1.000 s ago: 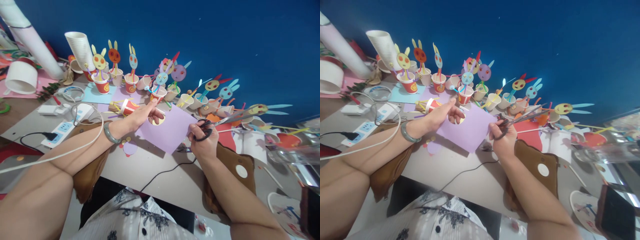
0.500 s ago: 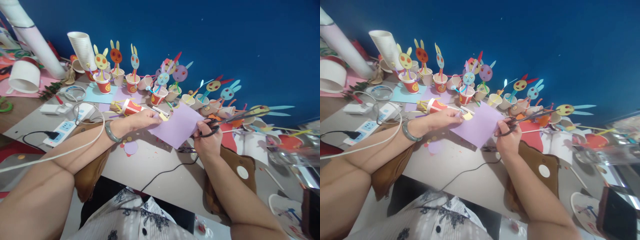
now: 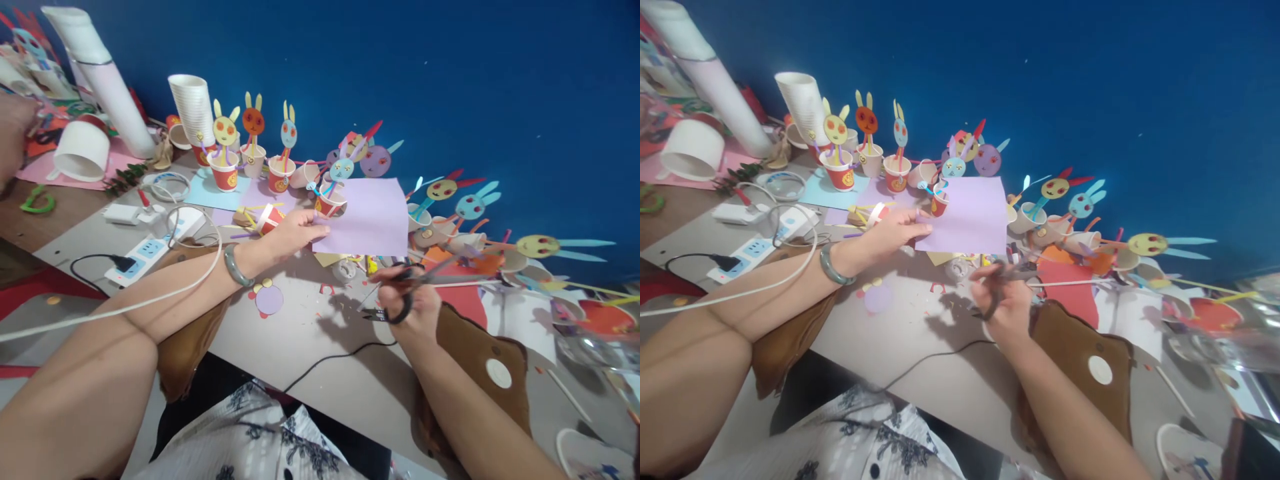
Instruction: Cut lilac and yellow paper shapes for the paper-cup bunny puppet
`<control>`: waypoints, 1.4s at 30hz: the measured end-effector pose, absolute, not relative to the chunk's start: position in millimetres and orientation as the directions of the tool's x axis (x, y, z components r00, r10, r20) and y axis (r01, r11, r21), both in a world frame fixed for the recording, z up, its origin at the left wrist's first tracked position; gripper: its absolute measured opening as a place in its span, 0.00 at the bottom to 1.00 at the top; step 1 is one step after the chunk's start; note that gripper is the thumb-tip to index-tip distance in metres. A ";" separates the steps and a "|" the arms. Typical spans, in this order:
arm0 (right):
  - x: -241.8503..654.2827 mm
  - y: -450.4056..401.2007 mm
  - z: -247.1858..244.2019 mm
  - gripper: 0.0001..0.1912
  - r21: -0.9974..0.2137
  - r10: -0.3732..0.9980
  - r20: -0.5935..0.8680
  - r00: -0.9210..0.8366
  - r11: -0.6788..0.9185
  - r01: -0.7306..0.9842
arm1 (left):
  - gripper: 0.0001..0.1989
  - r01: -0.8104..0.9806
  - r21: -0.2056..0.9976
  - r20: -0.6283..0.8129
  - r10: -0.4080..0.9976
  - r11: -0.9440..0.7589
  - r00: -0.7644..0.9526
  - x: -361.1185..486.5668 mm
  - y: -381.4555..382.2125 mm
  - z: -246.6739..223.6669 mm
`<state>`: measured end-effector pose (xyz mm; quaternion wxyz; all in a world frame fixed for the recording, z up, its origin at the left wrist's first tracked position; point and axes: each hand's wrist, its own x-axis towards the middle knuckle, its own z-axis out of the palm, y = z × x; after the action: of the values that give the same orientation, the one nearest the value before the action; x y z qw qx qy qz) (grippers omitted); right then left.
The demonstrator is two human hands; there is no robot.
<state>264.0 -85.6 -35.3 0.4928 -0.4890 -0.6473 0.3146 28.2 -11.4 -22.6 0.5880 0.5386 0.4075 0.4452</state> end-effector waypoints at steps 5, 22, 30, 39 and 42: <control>247.6 -95.1 -36.7 0.23 -0.887 0.916 -0.089 -0.391 0.105 0.449 | 0.03 -0.164 0.986 0.042 0.972 -0.003 0.232 30.2 -11.3 -24.7; 243.3 -86.6 -42.4 0.29 -0.860 0.869 -0.260 -0.421 -0.011 0.509 | 0.08 -0.321 0.947 0.075 0.984 -0.019 0.162 36.5 -18.3 -19.6; 247.6 -84.5 -42.3 0.30 -0.894 0.878 -0.217 -0.427 -0.003 0.448 | 0.08 -0.216 0.976 0.071 0.955 -0.007 0.289 34.6 -24.5 -17.3; 250.0 -86.3 -48.9 0.29 -0.903 0.881 -0.211 -0.423 -0.010 0.430 | 0.09 -0.081 0.997 0.036 0.951 -0.011 0.307 36.1 -27.0 -26.0; 250.2 -87.2 -50.2 0.30 -0.902 0.888 -0.216 -0.406 -0.023 0.431 | 0.09 0.001 0.999 0.038 0.951 -0.040 0.306 34.9 -28.8 -24.9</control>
<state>250.2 -87.2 -50.2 0.2224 -0.4978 -0.6627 0.5135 34.9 -28.8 -24.9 0.5598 0.5828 0.4083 0.4245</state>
